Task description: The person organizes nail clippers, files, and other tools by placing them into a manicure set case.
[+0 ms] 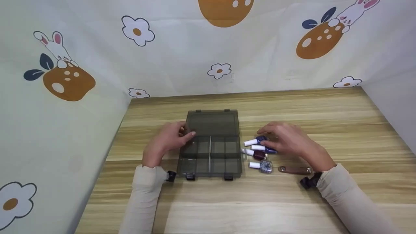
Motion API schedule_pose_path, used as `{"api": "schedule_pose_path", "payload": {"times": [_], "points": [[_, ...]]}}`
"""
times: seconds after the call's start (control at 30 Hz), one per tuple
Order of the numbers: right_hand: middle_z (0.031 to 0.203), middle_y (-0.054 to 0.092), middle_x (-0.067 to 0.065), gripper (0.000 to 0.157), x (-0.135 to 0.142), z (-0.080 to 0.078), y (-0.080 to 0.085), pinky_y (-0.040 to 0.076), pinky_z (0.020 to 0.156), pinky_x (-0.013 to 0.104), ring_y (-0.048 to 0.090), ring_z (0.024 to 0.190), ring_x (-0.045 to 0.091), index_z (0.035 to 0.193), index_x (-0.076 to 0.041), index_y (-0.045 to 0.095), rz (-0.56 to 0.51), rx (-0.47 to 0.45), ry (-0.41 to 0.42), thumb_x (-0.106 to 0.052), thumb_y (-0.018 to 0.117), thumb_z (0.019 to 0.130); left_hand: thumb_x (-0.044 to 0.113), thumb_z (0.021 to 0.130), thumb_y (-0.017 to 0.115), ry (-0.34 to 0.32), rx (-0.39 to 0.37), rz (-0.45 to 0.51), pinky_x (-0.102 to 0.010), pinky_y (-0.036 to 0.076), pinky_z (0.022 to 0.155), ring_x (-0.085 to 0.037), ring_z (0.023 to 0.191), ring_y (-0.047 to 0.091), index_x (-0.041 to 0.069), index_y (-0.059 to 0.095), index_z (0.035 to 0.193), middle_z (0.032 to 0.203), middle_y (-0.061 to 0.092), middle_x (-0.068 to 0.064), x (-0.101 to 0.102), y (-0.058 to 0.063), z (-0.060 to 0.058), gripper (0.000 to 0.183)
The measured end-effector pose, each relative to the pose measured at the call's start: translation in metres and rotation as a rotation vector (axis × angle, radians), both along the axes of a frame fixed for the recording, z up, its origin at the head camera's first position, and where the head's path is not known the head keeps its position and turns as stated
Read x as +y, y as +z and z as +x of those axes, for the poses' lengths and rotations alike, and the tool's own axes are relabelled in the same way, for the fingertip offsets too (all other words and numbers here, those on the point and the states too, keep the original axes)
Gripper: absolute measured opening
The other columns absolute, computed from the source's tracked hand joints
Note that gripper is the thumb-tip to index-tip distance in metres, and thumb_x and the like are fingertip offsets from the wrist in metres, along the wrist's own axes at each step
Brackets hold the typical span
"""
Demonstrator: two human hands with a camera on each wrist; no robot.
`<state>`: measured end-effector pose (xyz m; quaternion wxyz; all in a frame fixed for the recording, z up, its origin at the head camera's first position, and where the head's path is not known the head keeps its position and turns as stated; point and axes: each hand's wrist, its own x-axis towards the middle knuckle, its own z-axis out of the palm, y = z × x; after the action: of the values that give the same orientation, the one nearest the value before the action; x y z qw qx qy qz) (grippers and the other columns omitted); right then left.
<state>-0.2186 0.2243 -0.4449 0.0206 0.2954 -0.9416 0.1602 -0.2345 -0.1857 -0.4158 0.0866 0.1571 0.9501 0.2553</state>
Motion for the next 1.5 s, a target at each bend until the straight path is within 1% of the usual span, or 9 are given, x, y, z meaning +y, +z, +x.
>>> {"api": "schedule_pose_path", "payload": {"times": [0.17,0.33,0.5,0.73,0.87,1.0,1.2,1.37,1.5], "points": [[0.113,0.073,-0.007,0.026,-0.006,-0.003,-0.004,0.056,0.08,0.04,0.069,0.101,0.015,0.114,-0.026,0.075,-0.045,-0.005,0.027,-0.035,0.076,0.089,0.035,0.095,0.069,-0.022,-0.018,0.009,-0.045,0.056,0.087,-0.025,0.101,0.07,0.012,0.066,0.1,0.106,0.073,-0.01,-0.003,0.0,0.0,0.024],[0.107,0.074,-0.008,0.019,-0.008,-0.005,-0.008,0.056,0.081,0.04,0.069,0.099,0.014,0.108,-0.028,0.077,-0.084,-0.035,0.035,-0.031,0.077,0.089,0.023,0.093,0.072,-0.007,-0.058,-0.002,-0.04,0.056,0.081,-0.02,0.092,0.068,0.012,0.067,0.102,0.105,0.073,-0.009,-0.003,-0.002,-0.001,0.016],[0.104,0.075,-0.005,0.019,-0.009,-0.005,-0.009,0.056,0.085,0.039,0.069,0.097,0.015,0.108,-0.023,0.078,-0.151,-0.098,0.019,-0.026,0.077,0.089,0.017,0.092,0.072,0.022,-0.066,-0.011,-0.038,0.056,0.079,-0.019,0.089,0.066,0.013,0.068,0.102,0.103,0.071,-0.007,-0.002,-0.003,-0.002,0.011],[0.106,0.074,0.0,0.023,-0.009,-0.006,-0.01,0.056,0.085,0.04,0.069,0.098,0.019,0.112,-0.02,0.077,-0.179,-0.11,0.0,-0.024,0.077,0.089,0.014,0.091,0.073,0.031,-0.059,-0.023,-0.038,0.055,0.08,-0.021,0.089,0.065,0.012,0.068,0.102,0.102,0.071,-0.007,-0.002,-0.004,-0.001,0.012],[0.106,0.074,0.002,0.027,-0.008,-0.007,-0.01,0.056,0.081,0.04,0.069,0.095,0.02,0.114,-0.022,0.076,-0.186,-0.114,-0.013,-0.024,0.079,0.087,0.014,0.09,0.073,0.027,-0.046,-0.028,-0.04,0.054,0.082,-0.022,0.091,0.065,0.012,0.068,0.104,0.103,0.07,-0.007,-0.002,-0.003,0.0,0.014],[0.107,0.073,0.001,0.029,-0.008,-0.008,-0.011,0.055,0.082,0.04,0.068,0.094,0.019,0.115,-0.023,0.075,-0.2,-0.154,-0.042,-0.025,0.08,0.086,0.016,0.09,0.074,0.034,-0.034,-0.039,-0.038,0.053,0.078,-0.021,0.087,0.064,0.013,0.068,0.102,0.098,0.07,-0.004,-0.002,-0.004,0.001,0.014],[0.108,0.072,0.001,0.033,-0.009,-0.01,-0.011,0.055,0.085,0.041,0.066,0.096,0.019,0.116,-0.016,0.074,-0.217,-0.22,-0.091,-0.028,0.081,0.086,0.017,0.087,0.078,0.06,-0.046,-0.044,-0.036,0.053,0.074,-0.019,0.081,0.065,0.013,0.069,0.098,0.095,0.071,-0.005,-0.002,-0.004,0.0,0.015],[0.105,0.071,0.002,0.031,-0.01,-0.01,-0.012,0.055,0.085,0.041,0.066,0.094,0.02,0.113,-0.015,0.074,-0.233,-0.25,-0.113,-0.027,0.081,0.085,0.018,0.084,0.081,0.053,-0.001,-0.075,-0.038,0.055,0.076,-0.02,0.081,0.066,0.011,0.07,0.094,0.096,0.073,-0.008,0.0,-0.003,-0.001,0.016],[0.103,0.072,0.004,0.029,-0.011,-0.011,-0.013,0.056,0.083,0.041,0.067,0.092,0.021,0.111,-0.012,0.074,-0.243,-0.248,-0.109,-0.024,0.081,0.086,0.017,0.084,0.08,0.033,0.029,-0.103,-0.037,0.052,0.07,-0.02,0.076,0.064,0.01,0.067,0.092,0.087,0.07,-0.006,0.001,-0.003,0.0,0.017]]}}
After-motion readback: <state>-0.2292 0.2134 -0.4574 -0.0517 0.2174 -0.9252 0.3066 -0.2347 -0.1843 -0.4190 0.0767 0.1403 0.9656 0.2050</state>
